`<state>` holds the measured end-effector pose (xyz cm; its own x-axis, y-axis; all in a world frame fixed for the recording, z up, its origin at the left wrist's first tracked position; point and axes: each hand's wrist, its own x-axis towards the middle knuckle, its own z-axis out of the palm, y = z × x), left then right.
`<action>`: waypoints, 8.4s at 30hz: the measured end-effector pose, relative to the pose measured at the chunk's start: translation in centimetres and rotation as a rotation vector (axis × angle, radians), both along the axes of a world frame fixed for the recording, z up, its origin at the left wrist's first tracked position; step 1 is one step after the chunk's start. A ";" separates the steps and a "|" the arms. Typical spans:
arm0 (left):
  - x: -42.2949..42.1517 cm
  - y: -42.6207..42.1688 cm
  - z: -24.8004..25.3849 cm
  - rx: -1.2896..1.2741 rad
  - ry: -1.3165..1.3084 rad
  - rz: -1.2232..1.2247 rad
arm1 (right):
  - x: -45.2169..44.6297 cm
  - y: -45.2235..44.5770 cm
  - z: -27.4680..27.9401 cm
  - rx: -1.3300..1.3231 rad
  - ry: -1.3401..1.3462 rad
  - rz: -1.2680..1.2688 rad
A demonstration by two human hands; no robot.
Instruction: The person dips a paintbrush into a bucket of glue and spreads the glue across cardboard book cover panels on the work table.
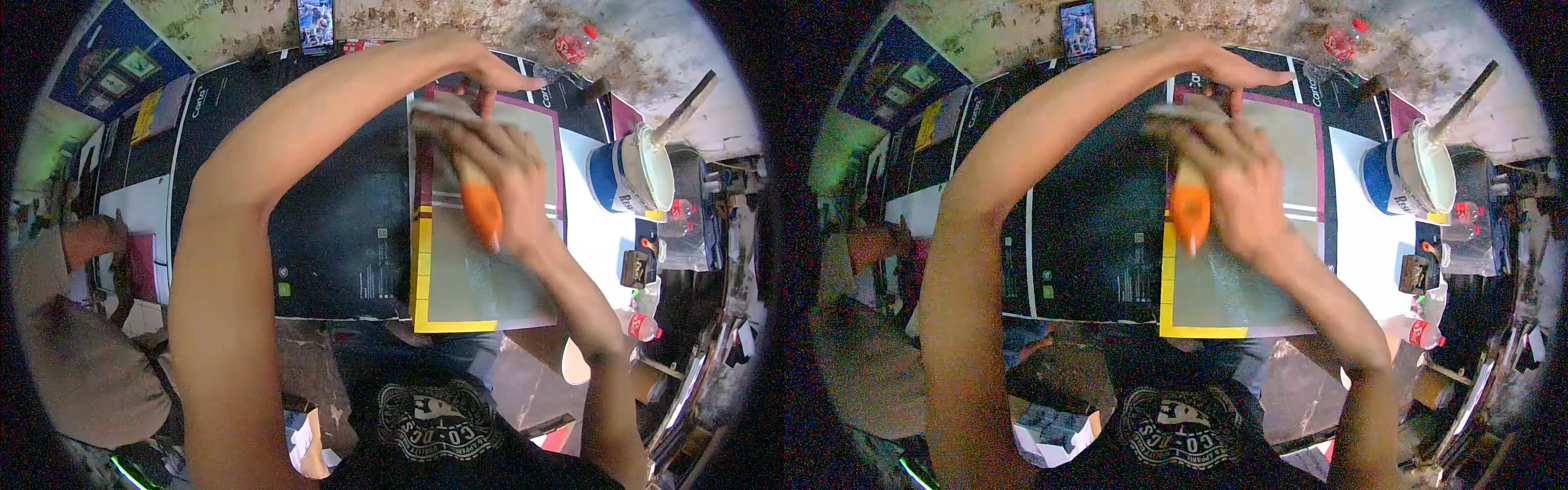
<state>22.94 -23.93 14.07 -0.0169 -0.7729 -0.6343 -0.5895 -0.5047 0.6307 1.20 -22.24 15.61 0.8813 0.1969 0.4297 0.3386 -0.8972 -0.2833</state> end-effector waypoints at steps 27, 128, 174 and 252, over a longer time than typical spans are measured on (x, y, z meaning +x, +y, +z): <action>-2.6 0.9 -1.9 -0.031 -0.146 0.103 | -7.0 -1.5 -2.7 0.031 0.082 -0.221; -9.9 3.3 -0.2 -0.094 -0.717 0.369 | -15.3 -3.4 3.1 0.088 -0.072 0.061; -7.8 1.8 -3.6 -0.139 -0.742 0.414 | -16.3 -8.8 2.9 -0.317 0.431 0.401; -29.7 13.7 1.7 -0.253 -0.767 0.115 | -16.0 -11.6 0.3 0.516 0.090 -0.676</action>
<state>-6.80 -10.20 15.77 0.4398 -0.8645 -0.2433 -0.8566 -0.4852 0.1757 -14.78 -33.80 15.88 0.7741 -0.5844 0.2434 -0.2665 -0.6496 -0.7121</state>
